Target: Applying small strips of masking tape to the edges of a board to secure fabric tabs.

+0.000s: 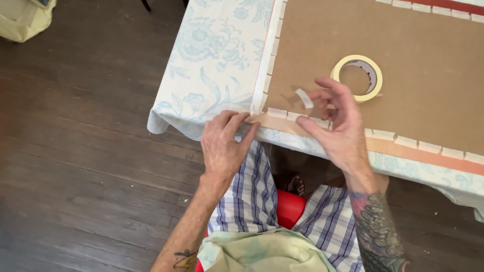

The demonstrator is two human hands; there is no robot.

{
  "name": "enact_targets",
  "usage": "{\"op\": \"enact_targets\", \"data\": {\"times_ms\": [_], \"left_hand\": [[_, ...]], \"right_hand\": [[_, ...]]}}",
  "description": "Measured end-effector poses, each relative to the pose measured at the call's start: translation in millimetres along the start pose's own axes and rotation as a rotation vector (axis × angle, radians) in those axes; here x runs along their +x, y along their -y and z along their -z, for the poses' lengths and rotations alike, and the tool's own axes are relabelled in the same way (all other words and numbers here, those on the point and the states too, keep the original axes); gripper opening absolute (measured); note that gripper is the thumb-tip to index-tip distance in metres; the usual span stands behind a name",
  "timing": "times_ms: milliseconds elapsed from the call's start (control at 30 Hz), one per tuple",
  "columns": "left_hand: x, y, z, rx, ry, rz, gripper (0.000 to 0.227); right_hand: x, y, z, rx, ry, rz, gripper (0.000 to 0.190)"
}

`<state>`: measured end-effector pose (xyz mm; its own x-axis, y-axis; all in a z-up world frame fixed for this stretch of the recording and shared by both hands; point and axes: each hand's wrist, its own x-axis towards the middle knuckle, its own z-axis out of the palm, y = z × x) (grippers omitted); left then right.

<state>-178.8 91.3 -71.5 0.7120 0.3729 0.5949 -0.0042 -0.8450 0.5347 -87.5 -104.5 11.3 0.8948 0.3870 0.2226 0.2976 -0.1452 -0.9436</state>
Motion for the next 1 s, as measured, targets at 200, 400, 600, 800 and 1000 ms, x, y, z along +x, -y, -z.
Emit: {"op": "enact_targets", "data": {"times_ms": [200, 400, 600, 800, 1000], "left_hand": [[9, -2, 4, -0.026, 0.134, 0.023, 0.018], [20, 3, 4, -0.120, 0.285, 0.075, 0.015], [32, 5, 14, -0.268, 0.454, 0.118, 0.016], [36, 14, 13, -0.275, 0.590, 0.143, 0.016], [46, 11, 26, -0.352, 0.615, 0.244, 0.017]], "right_hand": [[12, -12, -21, -0.008, 0.006, 0.051, 0.070], [19, -12, -29, 0.018, 0.156, 0.085, 0.089], [30, -11, -41, -0.106, 0.438, 0.136, 0.102], [47, -16, -48, -0.127, 0.536, 0.116, 0.101], [53, -10, -48, -0.089, 0.588, 0.038, 0.101]]}}
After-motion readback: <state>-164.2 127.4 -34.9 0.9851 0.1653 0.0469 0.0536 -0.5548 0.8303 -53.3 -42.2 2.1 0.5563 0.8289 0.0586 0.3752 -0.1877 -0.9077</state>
